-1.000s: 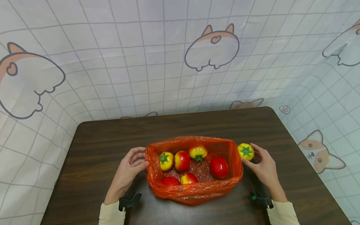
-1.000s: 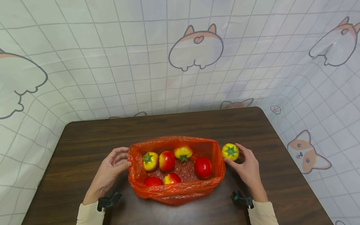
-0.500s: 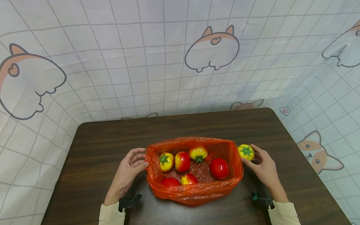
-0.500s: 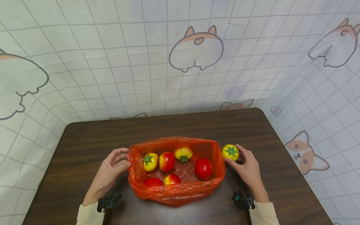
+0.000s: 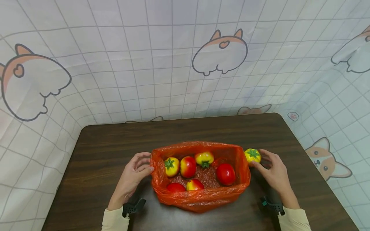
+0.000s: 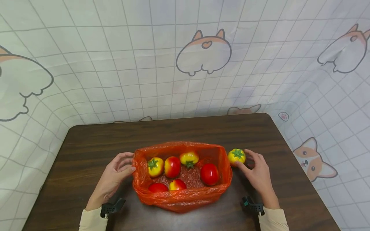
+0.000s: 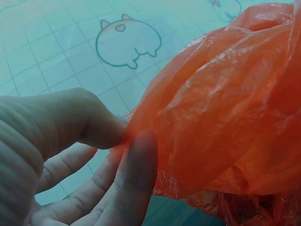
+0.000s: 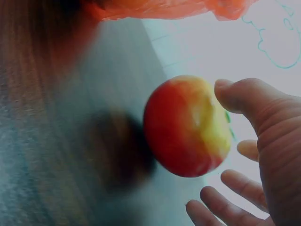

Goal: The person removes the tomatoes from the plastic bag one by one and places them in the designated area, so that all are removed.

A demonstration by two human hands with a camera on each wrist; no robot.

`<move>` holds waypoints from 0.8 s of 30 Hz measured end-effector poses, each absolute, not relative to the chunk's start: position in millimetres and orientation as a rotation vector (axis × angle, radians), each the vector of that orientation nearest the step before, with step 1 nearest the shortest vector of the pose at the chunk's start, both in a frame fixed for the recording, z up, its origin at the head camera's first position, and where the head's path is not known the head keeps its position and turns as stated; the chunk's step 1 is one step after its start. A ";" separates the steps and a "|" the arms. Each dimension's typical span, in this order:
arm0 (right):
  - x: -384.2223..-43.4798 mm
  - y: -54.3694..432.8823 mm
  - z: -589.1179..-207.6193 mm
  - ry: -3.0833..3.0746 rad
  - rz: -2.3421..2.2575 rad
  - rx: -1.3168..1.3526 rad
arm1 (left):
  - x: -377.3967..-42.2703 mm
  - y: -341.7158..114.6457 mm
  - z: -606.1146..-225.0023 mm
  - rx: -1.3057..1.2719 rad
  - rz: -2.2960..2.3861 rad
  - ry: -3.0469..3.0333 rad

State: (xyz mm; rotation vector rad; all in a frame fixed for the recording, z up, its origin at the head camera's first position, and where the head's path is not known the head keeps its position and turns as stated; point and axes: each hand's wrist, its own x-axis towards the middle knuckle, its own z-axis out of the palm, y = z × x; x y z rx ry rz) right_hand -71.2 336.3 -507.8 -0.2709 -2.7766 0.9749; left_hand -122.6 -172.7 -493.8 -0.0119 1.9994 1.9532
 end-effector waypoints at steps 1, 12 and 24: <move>-70.7 336.1 -504.8 -2.772 0.967 -0.276 | -122.5 -172.7 -493.7 -0.012 1.953 1.998; -71.4 316.3 -451.2 -2.520 0.921 -0.097 | -121.7 -172.5 -489.4 -0.001 1.933 2.003; -71.7 259.3 -430.0 -2.422 0.997 0.383 | -118.6 -173.4 -484.9 0.011 1.944 2.011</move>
